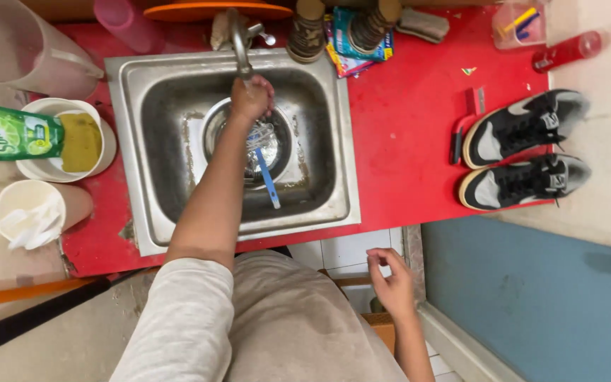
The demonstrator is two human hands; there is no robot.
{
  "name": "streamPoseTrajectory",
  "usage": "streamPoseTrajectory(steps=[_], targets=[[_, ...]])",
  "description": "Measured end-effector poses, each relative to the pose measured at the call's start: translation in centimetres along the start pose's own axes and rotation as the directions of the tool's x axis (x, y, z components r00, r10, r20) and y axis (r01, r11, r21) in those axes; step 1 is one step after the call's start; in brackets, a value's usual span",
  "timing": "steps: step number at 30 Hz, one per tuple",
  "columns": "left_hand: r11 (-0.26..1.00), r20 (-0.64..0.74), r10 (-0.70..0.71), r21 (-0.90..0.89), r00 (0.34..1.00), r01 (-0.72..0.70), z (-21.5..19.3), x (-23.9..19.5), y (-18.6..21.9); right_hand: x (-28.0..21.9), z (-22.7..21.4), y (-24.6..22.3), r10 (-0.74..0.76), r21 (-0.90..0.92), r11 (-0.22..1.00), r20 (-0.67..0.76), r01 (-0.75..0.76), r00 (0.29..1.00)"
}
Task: The person washes white shoelaces in a kitchen sink using a blue toothbrush and liquid detergent. They scrub the laces, rinse them under running water, and squeeze out excess water. The person also fills a metal bowl with water and places the toothbrush inside it.
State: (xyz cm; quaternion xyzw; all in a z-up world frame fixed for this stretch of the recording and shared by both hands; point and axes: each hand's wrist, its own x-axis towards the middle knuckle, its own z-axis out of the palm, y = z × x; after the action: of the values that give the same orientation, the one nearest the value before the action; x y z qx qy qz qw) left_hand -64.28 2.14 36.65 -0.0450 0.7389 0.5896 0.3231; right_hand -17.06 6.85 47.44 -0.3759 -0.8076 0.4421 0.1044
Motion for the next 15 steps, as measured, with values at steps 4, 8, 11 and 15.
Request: streamPoseTrajectory(steps=[4, 8, 11, 15], targets=[[0.606, 0.041, 0.013, 0.795, 0.999, -0.041, -1.7, 2.3, -5.8, 6.1, 3.5, -6.2, -0.159, -0.023, 0.986, 0.136, 0.163, 0.978], [0.601, -0.098, -0.194, 0.775, 0.976, 0.197, -2.2, -0.7, -8.8, 10.9, 6.8, -7.7, -0.176, -0.045, 0.98, 0.236, 0.192, 0.956], [0.806, -0.125, -0.035, 0.583, 0.992, 0.101, -2.2, -2.9, -9.7, 14.6, 11.2, -9.3, -0.261, -0.081, 0.95, 0.323, 0.302, 0.91], [0.84, -0.186, -0.1, 0.51, 0.977, 0.183, -1.0, -1.1, -13.0, 19.0, 18.6, -12.1, -0.274, -0.2, 0.875, 0.545, 0.441, 0.792]])
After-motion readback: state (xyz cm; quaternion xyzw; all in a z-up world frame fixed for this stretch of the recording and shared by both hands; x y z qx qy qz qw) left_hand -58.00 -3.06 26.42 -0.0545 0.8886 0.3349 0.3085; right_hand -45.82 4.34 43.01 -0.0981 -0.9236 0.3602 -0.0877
